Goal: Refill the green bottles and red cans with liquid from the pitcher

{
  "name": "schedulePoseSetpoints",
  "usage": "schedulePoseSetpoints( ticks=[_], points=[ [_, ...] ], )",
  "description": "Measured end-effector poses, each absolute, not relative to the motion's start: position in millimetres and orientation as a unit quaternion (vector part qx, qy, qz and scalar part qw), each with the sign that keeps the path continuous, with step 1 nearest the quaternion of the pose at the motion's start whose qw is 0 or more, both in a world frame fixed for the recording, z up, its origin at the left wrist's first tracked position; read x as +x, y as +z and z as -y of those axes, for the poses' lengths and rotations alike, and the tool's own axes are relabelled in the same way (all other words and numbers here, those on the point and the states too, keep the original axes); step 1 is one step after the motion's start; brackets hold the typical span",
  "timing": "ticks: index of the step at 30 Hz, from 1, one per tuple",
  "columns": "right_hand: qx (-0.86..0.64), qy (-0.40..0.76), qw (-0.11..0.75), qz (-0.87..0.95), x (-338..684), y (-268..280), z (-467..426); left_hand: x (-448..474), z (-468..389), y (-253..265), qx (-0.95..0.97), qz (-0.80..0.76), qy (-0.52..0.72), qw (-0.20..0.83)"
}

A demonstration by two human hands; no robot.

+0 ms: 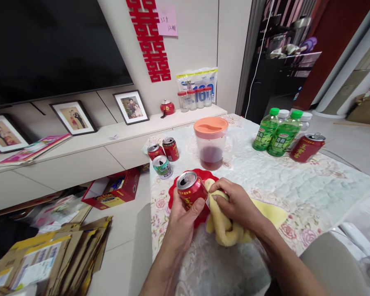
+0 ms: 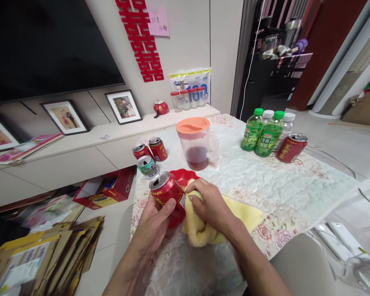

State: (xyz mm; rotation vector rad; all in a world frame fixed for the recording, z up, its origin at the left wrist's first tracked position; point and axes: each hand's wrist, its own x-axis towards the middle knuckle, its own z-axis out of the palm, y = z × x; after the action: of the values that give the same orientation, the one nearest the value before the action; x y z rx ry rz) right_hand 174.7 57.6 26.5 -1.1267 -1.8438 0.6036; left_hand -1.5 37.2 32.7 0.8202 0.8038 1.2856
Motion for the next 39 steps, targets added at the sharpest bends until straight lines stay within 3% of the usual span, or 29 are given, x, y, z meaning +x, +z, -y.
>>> schedulePoseSetpoints(
  ticks=[7, 14, 19, 28, 33, 39],
  points=[
    [-0.476, 0.277, 0.423, 0.719, 173, 39, -46, -2, -36, 30, 0.416, -0.399, 0.544, 0.61],
    [-0.482, 0.329, 0.56, 0.588, 165, 50, -33, 0, -34, 31, 0.447, -0.403, 0.508, 0.616],
    [-0.45, 0.308, 0.585, 0.601, 167, 51, -30, 0, -31, 25, 0.438, -0.389, 0.488, 0.647],
    [-0.298, 0.329, 0.49, 0.75, 178, 58, -40, 2, -27, 34, 0.321, -0.318, 0.555, 0.699],
    [-0.336, 0.377, 0.395, 0.768, 181, 51, -45, -2, -33, 37, 0.324, -0.319, 0.578, 0.678],
    [-0.401, 0.385, 0.367, 0.745, 181, 38, -49, -6, -36, 38, 0.317, -0.332, 0.594, 0.661]
  ],
)
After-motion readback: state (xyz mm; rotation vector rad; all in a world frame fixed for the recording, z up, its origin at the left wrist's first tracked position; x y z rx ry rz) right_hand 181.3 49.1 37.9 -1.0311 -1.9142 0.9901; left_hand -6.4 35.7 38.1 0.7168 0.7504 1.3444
